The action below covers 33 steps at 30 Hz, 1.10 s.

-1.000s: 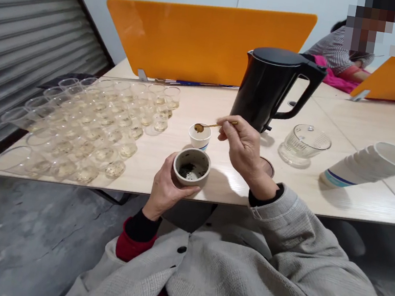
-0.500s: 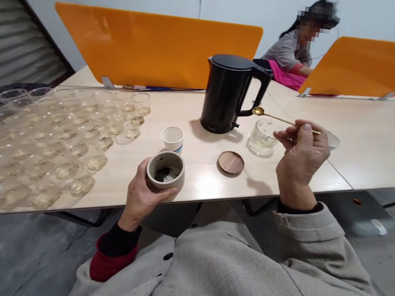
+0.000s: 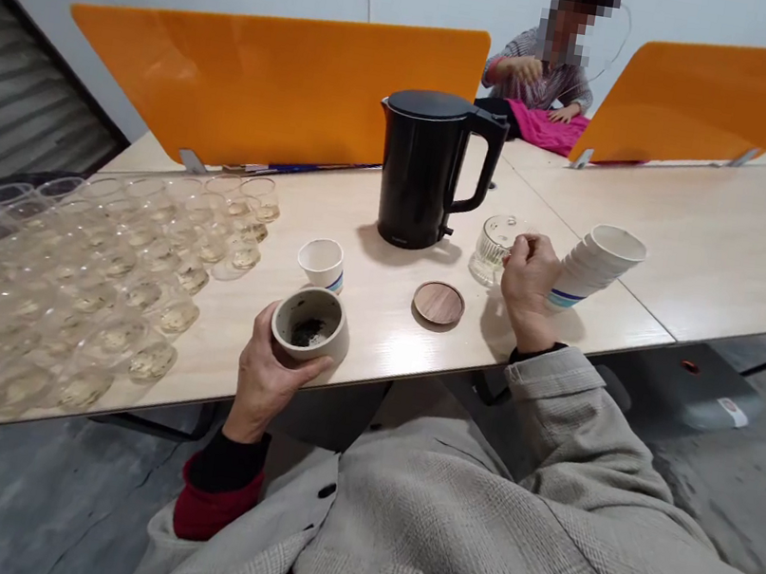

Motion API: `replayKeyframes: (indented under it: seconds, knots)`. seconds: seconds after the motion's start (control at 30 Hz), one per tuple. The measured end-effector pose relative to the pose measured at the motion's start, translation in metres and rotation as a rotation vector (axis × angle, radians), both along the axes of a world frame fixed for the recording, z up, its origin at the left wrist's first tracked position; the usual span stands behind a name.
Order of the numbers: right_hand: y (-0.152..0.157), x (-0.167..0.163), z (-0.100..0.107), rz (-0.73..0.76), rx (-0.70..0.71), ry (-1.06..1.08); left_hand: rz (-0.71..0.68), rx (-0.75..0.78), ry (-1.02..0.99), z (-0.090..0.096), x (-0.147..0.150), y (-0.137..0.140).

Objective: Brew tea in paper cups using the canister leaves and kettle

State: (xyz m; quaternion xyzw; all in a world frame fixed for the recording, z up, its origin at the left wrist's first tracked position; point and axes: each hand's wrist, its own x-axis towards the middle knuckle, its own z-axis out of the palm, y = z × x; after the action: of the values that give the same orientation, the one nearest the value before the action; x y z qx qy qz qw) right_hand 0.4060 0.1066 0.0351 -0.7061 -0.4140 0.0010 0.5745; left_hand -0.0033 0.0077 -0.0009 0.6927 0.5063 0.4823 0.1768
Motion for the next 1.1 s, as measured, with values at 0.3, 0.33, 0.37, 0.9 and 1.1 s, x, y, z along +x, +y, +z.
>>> replayKeyframes:
  seconds: [0.3, 0.33, 0.37, 0.9, 1.1]
  knots:
    - [-0.057, -0.014, -0.006, 0.040, 0.116, 0.071, -0.003, -0.021, -0.031, -0.003, 0.001, 0.000]
    - [-0.067, -0.018, -0.008, 0.051, 0.131, 0.059, -0.003, -0.022, -0.031, -0.003, 0.001, 0.001]
    - [-0.076, -0.023, -0.009, 0.066, 0.143, 0.051, -0.004, -0.024, -0.028, -0.002, 0.002, 0.001]
    - [-0.078, -0.079, -0.040, 0.306, -0.148, -0.542, -0.005, -0.068, 0.051, 0.007, 0.009, -0.001]
    - [-0.063, -0.085, -0.036, 0.549, -0.386, -0.722, -0.014, -0.050, 0.087, 0.009, 0.012, -0.001]
